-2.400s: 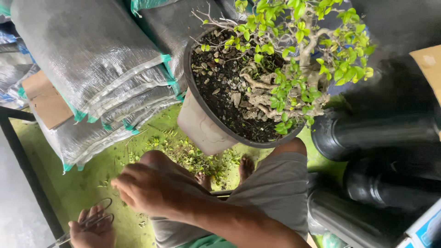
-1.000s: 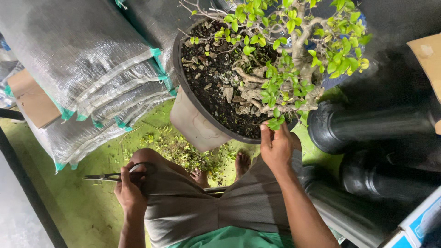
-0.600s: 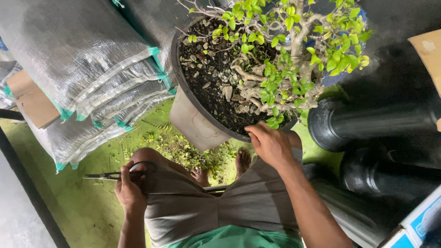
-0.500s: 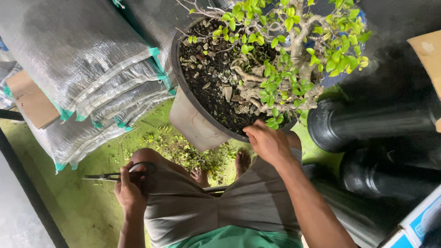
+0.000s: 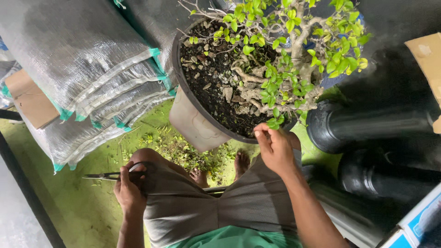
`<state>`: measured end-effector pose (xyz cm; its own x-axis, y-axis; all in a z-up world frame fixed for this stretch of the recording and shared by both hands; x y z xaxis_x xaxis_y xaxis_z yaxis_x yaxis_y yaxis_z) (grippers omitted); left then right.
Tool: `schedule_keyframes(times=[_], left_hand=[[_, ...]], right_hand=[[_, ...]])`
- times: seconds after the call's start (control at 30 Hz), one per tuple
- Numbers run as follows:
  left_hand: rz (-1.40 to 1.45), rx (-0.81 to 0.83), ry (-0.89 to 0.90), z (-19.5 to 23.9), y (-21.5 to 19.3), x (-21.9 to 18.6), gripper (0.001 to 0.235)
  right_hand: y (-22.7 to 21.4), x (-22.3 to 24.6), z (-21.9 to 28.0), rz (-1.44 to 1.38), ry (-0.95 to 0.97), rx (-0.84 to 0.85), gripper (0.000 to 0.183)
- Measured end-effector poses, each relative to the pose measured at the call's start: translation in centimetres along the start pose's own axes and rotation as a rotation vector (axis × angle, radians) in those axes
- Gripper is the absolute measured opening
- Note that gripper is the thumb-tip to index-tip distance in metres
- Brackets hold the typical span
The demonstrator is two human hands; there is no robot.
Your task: The person trims a potted bonsai tree using shears, cutting small branches and leaves while occasionally rotating the pot to access different areas. The person also removes loose debris from the soil surface by hand.
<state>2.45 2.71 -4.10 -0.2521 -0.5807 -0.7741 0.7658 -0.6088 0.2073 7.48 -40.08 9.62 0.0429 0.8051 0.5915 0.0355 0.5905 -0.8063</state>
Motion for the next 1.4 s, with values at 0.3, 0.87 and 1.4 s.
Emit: schedule_keyframes(times=[0.3, 0.87, 1.4], left_hand=[[-0.009, -0.032, -0.013, 0.6, 0.3, -0.6, 0.032], [-0.029, -0.028, 0.02, 0.6, 0.1, -0.3, 0.032], [-0.016, -0.006, -0.013, 0.2, 0.3, -0.2, 0.036]], right_hand=[[4.1, 0.1, 4.0, 0.151, -0.285, -0.166, 0.021], [5.9, 2.6, 1.0, 0.486, -0.145, -0.208, 0.061], [9.3, 5.8, -0.3, 0.579, -0.19, -0.158, 0.087]])
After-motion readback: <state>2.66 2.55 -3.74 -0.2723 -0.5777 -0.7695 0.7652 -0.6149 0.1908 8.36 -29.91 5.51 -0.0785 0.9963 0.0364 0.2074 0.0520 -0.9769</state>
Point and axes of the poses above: each hand's wrist, its own z-axis away from the middle knuckle, its own y-axis out of the palm, x = y × z, the point moved 4 cm from there along -z, towards the middle knuckle, and after that the axes turned 10 degrees about z, right-handed, at the moved point
